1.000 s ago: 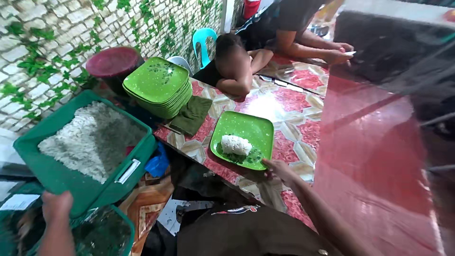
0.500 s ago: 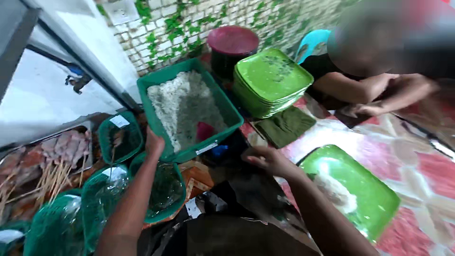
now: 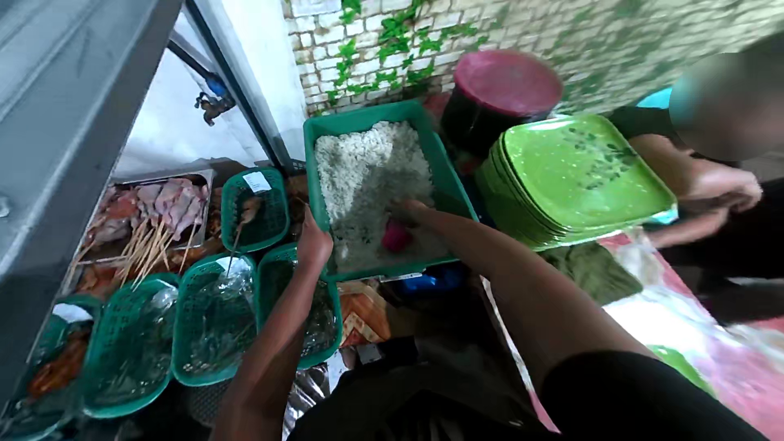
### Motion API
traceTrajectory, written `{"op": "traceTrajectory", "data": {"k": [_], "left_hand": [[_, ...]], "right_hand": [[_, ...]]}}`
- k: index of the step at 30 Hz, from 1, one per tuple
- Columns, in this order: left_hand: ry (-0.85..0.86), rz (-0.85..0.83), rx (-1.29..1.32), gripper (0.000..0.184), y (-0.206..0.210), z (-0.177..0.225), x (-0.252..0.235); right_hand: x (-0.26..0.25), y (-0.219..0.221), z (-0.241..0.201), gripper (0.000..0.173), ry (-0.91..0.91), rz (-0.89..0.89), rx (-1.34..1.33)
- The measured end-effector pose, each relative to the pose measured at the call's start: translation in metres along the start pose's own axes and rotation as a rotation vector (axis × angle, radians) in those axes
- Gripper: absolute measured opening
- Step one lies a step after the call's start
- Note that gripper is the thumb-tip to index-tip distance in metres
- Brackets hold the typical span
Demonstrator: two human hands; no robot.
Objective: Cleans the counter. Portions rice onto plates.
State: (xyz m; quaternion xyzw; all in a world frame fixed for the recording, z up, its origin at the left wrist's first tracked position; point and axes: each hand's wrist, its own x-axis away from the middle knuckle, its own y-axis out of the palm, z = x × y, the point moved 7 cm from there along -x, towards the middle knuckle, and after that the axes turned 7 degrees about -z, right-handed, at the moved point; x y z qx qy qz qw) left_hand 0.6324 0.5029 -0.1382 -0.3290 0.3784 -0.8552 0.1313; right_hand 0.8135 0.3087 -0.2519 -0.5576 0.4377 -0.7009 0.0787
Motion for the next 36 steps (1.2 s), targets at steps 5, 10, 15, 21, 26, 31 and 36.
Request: {"op": "traceTrajectory", "data": {"k": [5, 10, 15, 21, 26, 31, 36], "left_hand": [[-0.017, -0.023, 0.021, 0.078, -0.001, 0.0, -0.002], [-0.025, -0.01, 0.026, 0.076, 0.0, -0.003, -0.004], [-0.043, -0.025, 0.027, 0.077, 0.0, -0.001, -0.004], [-0.034, -0.029, 0.033, 0.078, -0.003, 0.002, -0.005], [-0.026, -0.029, 0.028, 0.077, -0.003, 0.002, -0.005], [-0.015, -0.034, 0.037, 0.077, -0.002, 0.001, -0.005], [-0.021, -0.041, 0.048, 0.076, -0.004, 0.001, -0.005]], "right_hand": [[-0.001, -0.007, -0.045, 0.052, -0.153, -0.218, -0.083], [-0.003, 0.019, -0.071, 0.068, -0.202, -0.279, -0.476], [-0.006, 0.021, -0.079, 0.076, -0.29, -0.295, -0.608], [0.016, 0.015, -0.085, 0.069, -0.259, -0.296, -0.723], [0.025, 0.003, -0.105, 0.074, -0.112, -0.302, -0.735], [0.018, -0.019, -0.111, 0.068, -0.089, -0.263, -0.724], [0.005, -0.113, -0.062, 0.04, -0.073, 0.361, -0.356]]}}
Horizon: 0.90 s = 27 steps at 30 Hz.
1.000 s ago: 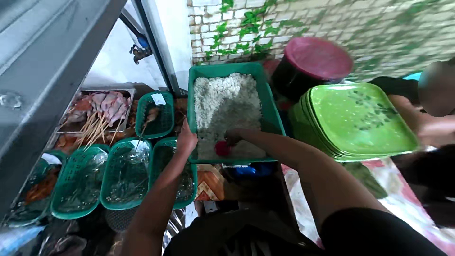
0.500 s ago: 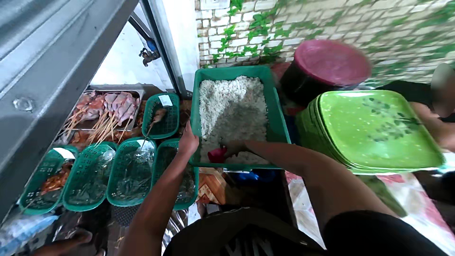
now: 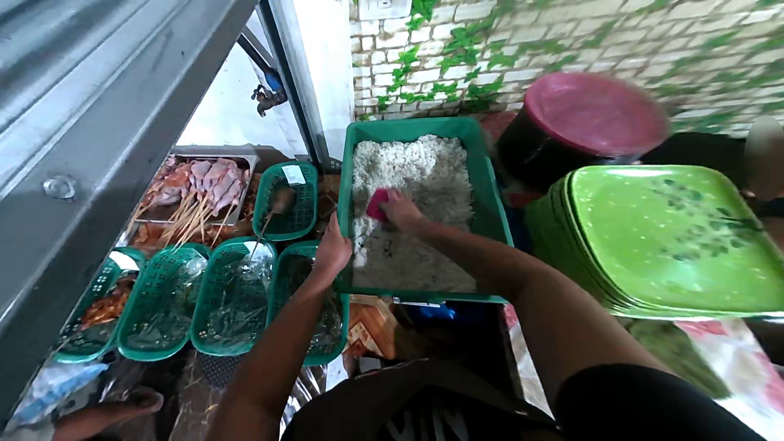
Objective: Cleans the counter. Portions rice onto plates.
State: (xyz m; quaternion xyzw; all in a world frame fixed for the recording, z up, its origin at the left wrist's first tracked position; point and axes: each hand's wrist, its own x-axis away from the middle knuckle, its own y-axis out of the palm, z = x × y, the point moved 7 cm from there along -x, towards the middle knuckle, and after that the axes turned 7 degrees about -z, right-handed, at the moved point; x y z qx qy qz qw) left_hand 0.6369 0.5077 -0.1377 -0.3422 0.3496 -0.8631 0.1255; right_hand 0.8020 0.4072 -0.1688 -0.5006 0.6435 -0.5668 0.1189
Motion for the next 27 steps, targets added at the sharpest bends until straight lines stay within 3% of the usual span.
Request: {"op": "traceTrajectory", "data": {"k": [2, 4, 7, 10, 16, 23, 27], "left_hand": [[-0.004, -0.006, 0.008, 0.078, 0.001, -0.001, -0.001], [-0.008, -0.014, 0.018, 0.079, 0.001, -0.002, -0.002], [-0.025, -0.024, 0.027, 0.078, 0.0, -0.003, -0.002], [-0.036, -0.036, 0.029, 0.078, 0.0, -0.003, 0.0], [-0.012, -0.026, 0.04, 0.079, 0.002, -0.006, -0.001], [0.019, 0.021, 0.051, 0.08, 0.003, -0.007, -0.002], [0.024, 0.027, 0.04, 0.081, 0.003, -0.008, -0.002]], "right_hand": [[-0.026, -0.019, 0.009, 0.038, -0.096, 0.199, 0.228], [-0.045, -0.019, 0.013, 0.037, -0.092, 0.203, 0.327], [-0.056, 0.006, 0.007, 0.043, -0.001, 0.037, 0.273], [-0.06, 0.028, 0.008, 0.037, 0.033, -0.006, 0.17], [-0.059, 0.054, 0.018, 0.041, 0.028, -0.108, 0.082], [-0.006, 0.099, -0.042, 0.053, -0.19, -0.452, 0.092], [0.021, 0.107, -0.066, 0.046, -0.322, -0.53, 0.055]]}}
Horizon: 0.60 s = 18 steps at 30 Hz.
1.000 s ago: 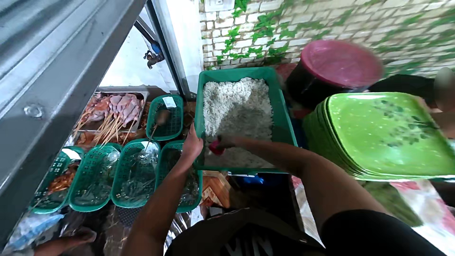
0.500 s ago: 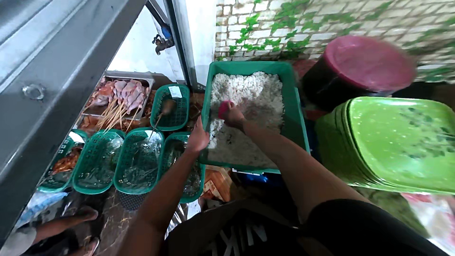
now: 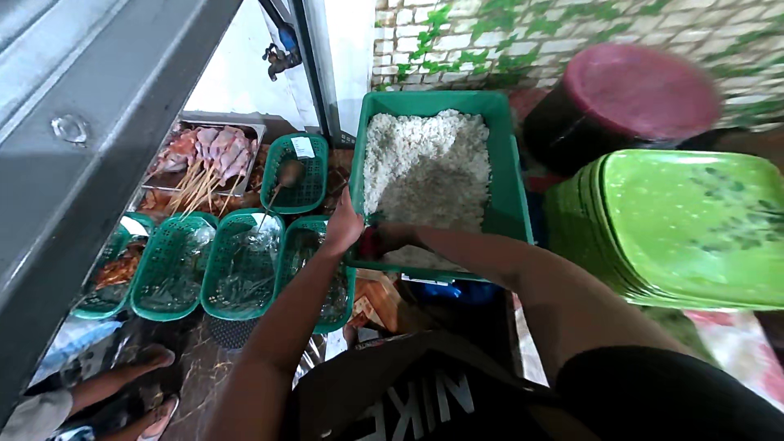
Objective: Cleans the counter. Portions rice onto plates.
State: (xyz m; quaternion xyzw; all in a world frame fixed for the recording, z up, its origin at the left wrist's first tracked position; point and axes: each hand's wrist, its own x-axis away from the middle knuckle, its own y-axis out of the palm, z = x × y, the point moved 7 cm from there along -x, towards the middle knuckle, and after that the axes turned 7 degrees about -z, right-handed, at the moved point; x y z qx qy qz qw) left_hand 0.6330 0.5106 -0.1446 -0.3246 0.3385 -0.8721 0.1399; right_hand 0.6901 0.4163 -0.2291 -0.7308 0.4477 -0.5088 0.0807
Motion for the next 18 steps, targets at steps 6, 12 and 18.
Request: {"op": "traceTrajectory", "data": {"k": [6, 12, 18], "left_hand": [[0.01, 0.015, -0.026, 0.079, 0.001, 0.001, 0.0], [0.021, 0.021, -0.038, 0.079, 0.0, 0.004, 0.0], [0.069, 0.037, -0.055, 0.074, 0.0, 0.009, 0.001]], "right_hand": [[0.021, 0.004, -0.013, 0.037, -0.015, -0.033, -0.032], [0.08, -0.008, 0.011, 0.035, 0.042, 0.063, -0.475], [0.147, 0.009, 0.066, 0.039, 0.049, 0.348, -1.247]]}}
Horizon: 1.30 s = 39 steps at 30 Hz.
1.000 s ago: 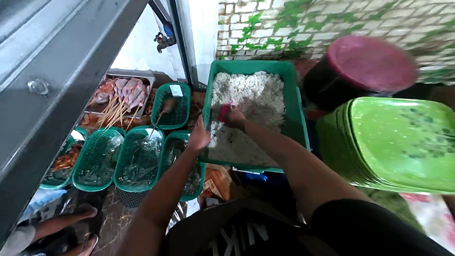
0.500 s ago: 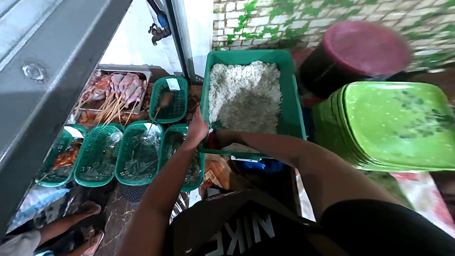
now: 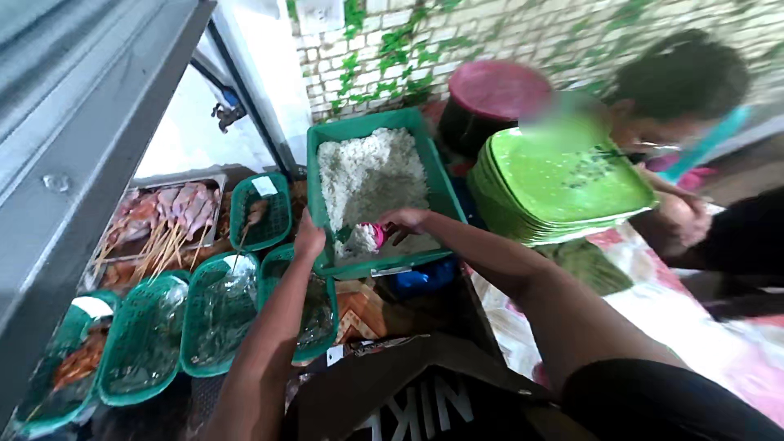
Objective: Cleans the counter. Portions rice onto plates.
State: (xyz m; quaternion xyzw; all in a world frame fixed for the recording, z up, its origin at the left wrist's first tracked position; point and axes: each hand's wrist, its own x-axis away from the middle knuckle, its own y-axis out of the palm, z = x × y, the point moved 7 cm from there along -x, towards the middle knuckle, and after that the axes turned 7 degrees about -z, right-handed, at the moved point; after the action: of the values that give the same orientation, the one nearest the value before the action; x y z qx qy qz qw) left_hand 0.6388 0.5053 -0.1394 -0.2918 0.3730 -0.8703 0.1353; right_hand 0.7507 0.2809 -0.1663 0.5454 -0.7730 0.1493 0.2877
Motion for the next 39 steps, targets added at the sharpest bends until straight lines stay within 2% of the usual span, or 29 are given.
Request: {"op": "traceTrajectory", "data": {"k": [5, 8, 11, 13, 15, 17, 19, 23, 28, 33, 39], "left_hand": [[0.056, 0.059, -0.004, 0.073, 0.001, 0.002, 0.005], [0.071, 0.065, -0.044, 0.073, 0.005, 0.004, 0.006], [0.072, 0.083, -0.045, 0.072, 0.003, 0.008, 0.014], [0.073, 0.086, -0.038, 0.072, 0.003, 0.008, 0.016], [0.074, 0.094, -0.028, 0.072, 0.003, 0.006, 0.015], [0.046, 0.089, -0.046, 0.072, 0.004, 0.003, 0.012], [0.031, 0.089, -0.059, 0.073, 0.005, 0.002, 0.01], [0.025, 0.093, -0.055, 0.072, 0.005, 0.004, 0.012], [0.041, 0.101, -0.032, 0.072, 0.003, 0.004, 0.015], [0.011, 0.082, -0.057, 0.073, 0.005, 0.003, 0.013], [0.024, 0.083, -0.045, 0.073, 0.004, 0.005, 0.012]], "right_hand": [[0.067, -0.024, -0.021, 0.045, -0.27, 0.176, -0.258], [0.133, -0.047, -0.04, 0.047, -0.385, 0.328, -0.317], [0.204, -0.091, -0.045, 0.053, -0.439, 0.489, -0.363], [0.256, -0.12, -0.047, 0.053, -0.43, 0.698, -0.255], [0.297, -0.145, -0.05, 0.046, -0.372, 0.908, -0.029], [0.314, -0.174, -0.047, 0.046, -0.257, 1.089, 0.387], [0.31, -0.191, -0.039, 0.045, -0.203, 1.189, 0.79], [0.282, -0.197, -0.026, 0.035, -0.157, 1.128, 1.147], [0.283, -0.198, -0.015, 0.025, -0.192, 1.127, 1.233], [0.311, -0.18, -0.006, 0.019, -0.311, 1.127, 1.329], [0.342, -0.145, 0.028, 0.017, -0.306, 1.091, 1.393]]}}
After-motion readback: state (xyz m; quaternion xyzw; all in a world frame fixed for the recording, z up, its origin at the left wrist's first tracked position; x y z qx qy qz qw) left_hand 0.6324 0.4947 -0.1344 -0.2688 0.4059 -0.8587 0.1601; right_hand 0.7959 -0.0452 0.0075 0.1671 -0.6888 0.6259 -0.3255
